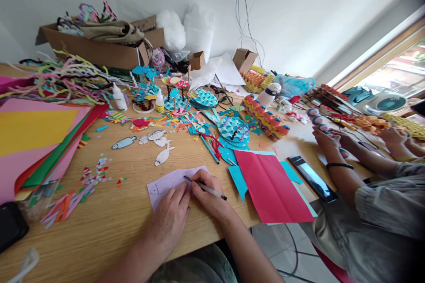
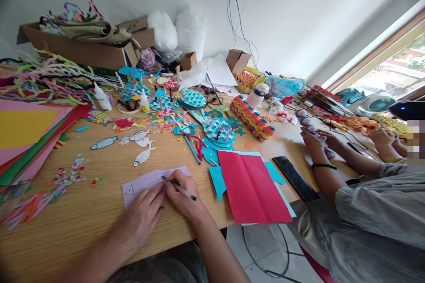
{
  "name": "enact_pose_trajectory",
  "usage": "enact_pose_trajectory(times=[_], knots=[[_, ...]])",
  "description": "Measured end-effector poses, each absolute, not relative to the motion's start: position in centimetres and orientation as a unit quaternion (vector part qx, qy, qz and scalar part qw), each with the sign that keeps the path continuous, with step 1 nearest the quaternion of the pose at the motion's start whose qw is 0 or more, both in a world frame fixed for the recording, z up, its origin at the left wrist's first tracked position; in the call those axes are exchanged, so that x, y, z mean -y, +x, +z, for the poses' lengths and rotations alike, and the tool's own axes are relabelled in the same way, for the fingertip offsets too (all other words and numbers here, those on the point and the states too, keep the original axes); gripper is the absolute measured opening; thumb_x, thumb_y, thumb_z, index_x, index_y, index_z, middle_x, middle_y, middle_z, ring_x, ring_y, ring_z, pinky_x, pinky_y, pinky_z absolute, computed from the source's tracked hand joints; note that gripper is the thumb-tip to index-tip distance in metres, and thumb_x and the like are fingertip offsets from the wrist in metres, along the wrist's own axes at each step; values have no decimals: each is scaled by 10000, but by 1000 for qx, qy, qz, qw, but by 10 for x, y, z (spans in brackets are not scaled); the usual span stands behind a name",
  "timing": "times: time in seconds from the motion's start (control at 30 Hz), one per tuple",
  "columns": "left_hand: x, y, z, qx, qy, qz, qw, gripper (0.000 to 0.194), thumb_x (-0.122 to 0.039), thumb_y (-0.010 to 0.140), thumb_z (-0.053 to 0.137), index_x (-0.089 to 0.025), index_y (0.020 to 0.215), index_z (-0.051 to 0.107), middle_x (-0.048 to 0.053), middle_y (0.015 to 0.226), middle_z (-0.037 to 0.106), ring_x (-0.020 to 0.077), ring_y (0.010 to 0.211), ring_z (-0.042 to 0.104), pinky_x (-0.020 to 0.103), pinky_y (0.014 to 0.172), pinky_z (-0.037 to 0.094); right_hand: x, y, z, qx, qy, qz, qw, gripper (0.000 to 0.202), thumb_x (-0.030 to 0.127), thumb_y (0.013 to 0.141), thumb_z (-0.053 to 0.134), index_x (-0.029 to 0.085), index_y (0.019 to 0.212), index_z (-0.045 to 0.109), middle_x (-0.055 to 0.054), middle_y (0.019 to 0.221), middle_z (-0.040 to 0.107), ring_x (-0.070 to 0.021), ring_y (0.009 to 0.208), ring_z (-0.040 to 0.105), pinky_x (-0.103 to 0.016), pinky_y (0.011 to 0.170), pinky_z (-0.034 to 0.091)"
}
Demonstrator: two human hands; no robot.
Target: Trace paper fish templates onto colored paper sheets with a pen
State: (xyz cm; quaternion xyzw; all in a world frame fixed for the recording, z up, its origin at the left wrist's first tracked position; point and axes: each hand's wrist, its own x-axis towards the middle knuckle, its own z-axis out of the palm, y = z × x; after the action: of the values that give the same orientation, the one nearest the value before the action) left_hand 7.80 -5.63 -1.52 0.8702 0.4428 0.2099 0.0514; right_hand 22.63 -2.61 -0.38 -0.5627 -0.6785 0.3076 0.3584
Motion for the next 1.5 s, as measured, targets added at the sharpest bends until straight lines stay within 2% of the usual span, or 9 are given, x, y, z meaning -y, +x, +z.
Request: enact_pose_trajectory(times=[0.4,0.6,0.77,1.0,1.13,1.27,1.37,1.5], knots=[[57,79,-15,-447,867,215,53,381,-49,776,408,-121,1123,548,123,1152,584,234,921,583,404,816,514,26,226,-4,664,-570,318,365,111,120,689,478,202,734,537,56,571,501,-94,509,449,-214,498,340],[56,78,-15,-441,872,206,52,323,-58,780,422,-105,1057,582,140,1161,584,239,941,581,401,821,510,30,231,16,563,-556,400,463,42,217,720,468,201,692,496,37,582,523,-106,523,460,-216,483,357],[56,77,-17,-448,869,202,64,354,-48,769,424,-159,1072,569,108,1181,575,227,956,578,386,814,506,30,237,21,487,-572,395,529,33,236,688,469,205,693,478,32,564,532,-123,539,487,-234,514,380],[50,83,2,-453,879,120,84,465,-43,741,451,-182,1183,494,102,1105,579,230,917,587,367,761,511,29,246,17,546,-593,373,459,96,183,694,452,189,763,519,27,636,539,-113,573,462,-220,503,342],[42,88,11,-466,877,75,85,357,-74,755,459,-160,1092,541,102,1045,580,224,812,613,343,668,523,28,246,5,581,-595,341,438,97,158,718,448,193,746,534,33,632,526,-104,560,441,-217,500,332],[37,92,12,-471,875,70,86,227,-100,785,417,-175,924,580,94,1072,574,205,823,621,324,675,522,28,244,-1,607,-597,303,428,105,139,718,450,193,751,534,35,636,532,-105,560,449,-220,507,335],[34,93,10,-455,883,86,81,237,-89,785,392,-175,894,585,100,1161,563,201,861,622,330,708,527,28,243,0,622,-597,287,417,101,142,724,459,194,749,542,40,623,527,-103,547,448,-220,503,329],[31,92,6,-431,893,109,66,261,-74,787,378,-181,904,585,87,1177,580,199,910,614,328,740,531,29,243,-1,640,-597,270,402,99,136,729,474,199,725,549,47,597,517,-100,533,444,-216,496,320]])
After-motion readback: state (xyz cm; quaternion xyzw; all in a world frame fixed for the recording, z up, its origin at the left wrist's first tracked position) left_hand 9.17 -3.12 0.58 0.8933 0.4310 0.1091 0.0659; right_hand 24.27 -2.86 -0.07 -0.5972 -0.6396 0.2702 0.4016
